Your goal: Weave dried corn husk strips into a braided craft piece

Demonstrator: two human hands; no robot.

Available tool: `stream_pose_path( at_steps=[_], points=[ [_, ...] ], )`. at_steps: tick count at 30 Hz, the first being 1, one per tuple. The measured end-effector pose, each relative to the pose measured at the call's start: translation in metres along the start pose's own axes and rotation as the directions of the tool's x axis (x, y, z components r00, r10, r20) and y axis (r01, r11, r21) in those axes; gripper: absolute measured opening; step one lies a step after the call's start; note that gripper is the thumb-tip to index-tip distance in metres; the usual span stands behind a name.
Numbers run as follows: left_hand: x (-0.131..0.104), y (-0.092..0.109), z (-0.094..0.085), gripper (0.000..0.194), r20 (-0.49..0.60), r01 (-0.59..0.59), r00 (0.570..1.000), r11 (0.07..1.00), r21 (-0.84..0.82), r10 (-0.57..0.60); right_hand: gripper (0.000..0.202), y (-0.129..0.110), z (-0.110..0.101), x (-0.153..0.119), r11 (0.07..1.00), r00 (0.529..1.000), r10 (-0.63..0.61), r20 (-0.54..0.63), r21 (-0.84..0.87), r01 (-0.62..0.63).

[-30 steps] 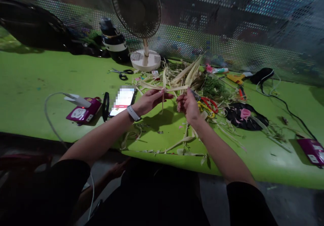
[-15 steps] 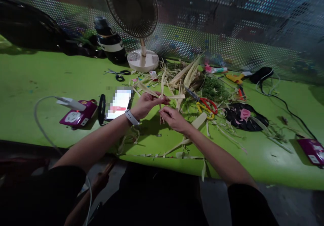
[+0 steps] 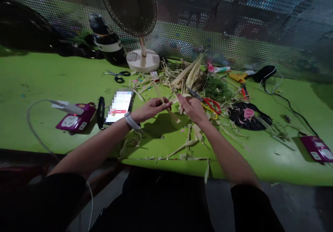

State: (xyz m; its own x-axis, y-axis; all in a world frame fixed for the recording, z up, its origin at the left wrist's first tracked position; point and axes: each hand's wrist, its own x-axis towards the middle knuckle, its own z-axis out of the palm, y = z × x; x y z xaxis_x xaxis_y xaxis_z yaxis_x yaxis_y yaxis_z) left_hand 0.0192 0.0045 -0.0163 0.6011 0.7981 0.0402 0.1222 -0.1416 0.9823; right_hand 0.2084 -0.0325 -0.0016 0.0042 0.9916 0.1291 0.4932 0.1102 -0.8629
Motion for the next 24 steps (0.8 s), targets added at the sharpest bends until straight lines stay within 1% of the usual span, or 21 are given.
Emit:
stream_pose_path(
  at_steps=[1,2,3,5,8,11,13,15,17,19,20,22,23,24],
  points=[
    [-0.001,0.001,0.001,0.031,0.025,-0.008,1.000,0.999,0.036,0.007,0.056,0.001,0.002,0.001,0.995,0.994,0.072,0.083,0.067,-0.077],
    [-0.002,0.002,0.002,0.033,0.048,-0.015,0.999,0.997,0.072,0.011,0.056,0.003,0.006,0.002,0.982,0.983,0.119,0.138,0.133,-0.137],
    [-0.002,0.002,0.003,0.034,0.068,-0.024,0.998,0.994,0.103,0.017,0.056,0.004,0.010,0.002,0.965,0.977,0.147,0.157,0.194,-0.176],
    [-0.003,0.003,0.003,0.037,0.095,-0.048,0.995,0.989,0.143,0.034,0.055,0.005,0.018,0.001,0.930,0.976,0.168,0.136,0.306,-0.203],
    [-0.003,0.002,0.003,0.038,0.083,-0.089,0.994,0.984,0.157,0.076,0.052,0.005,0.024,0.001,0.887,0.978,0.187,0.089,0.412,-0.207],
    [-0.003,0.001,0.004,0.038,0.060,-0.107,0.993,0.979,0.175,0.098,0.051,0.005,0.024,0.001,0.882,0.979,0.196,0.049,0.428,-0.198],
    [-0.003,0.001,0.003,0.037,0.048,-0.090,0.995,0.983,0.161,0.083,0.053,0.007,0.023,0.002,0.885,0.980,0.195,0.048,0.423,-0.196],
    [-0.003,0.002,0.001,0.037,0.038,-0.045,0.998,0.995,0.090,0.042,0.054,0.009,0.022,0.002,0.897,0.981,0.181,0.066,0.397,-0.193],
    [-0.003,0.002,-0.003,0.038,0.040,0.024,0.999,1.000,-0.013,-0.023,0.055,0.009,0.020,0.001,0.930,0.986,0.142,0.092,0.329,-0.165],
    [-0.002,0.003,-0.008,0.034,0.049,0.051,0.998,0.993,-0.106,-0.046,0.056,0.008,0.019,-0.001,0.961,0.982,0.089,0.169,0.247,-0.129],
    [-0.001,0.003,-0.010,0.032,0.048,0.038,0.998,0.989,-0.141,-0.032,0.056,0.007,0.019,-0.002,0.967,0.968,0.066,0.242,0.222,-0.122],
    [-0.001,0.004,-0.014,0.028,0.037,-0.007,0.999,0.984,-0.180,0.014,0.054,0.005,0.020,-0.004,0.965,0.911,0.040,0.410,0.222,-0.142],
    [0.000,0.004,-0.016,0.027,0.031,-0.019,0.999,0.983,-0.180,0.025,0.052,0.004,0.020,-0.005,0.958,0.883,0.033,0.468,0.238,-0.162],
    [0.000,0.005,-0.017,0.025,0.027,-0.018,0.999,0.985,-0.173,0.023,0.050,0.003,0.021,-0.006,0.950,0.867,0.030,0.497,0.256,-0.179]
  ],
)
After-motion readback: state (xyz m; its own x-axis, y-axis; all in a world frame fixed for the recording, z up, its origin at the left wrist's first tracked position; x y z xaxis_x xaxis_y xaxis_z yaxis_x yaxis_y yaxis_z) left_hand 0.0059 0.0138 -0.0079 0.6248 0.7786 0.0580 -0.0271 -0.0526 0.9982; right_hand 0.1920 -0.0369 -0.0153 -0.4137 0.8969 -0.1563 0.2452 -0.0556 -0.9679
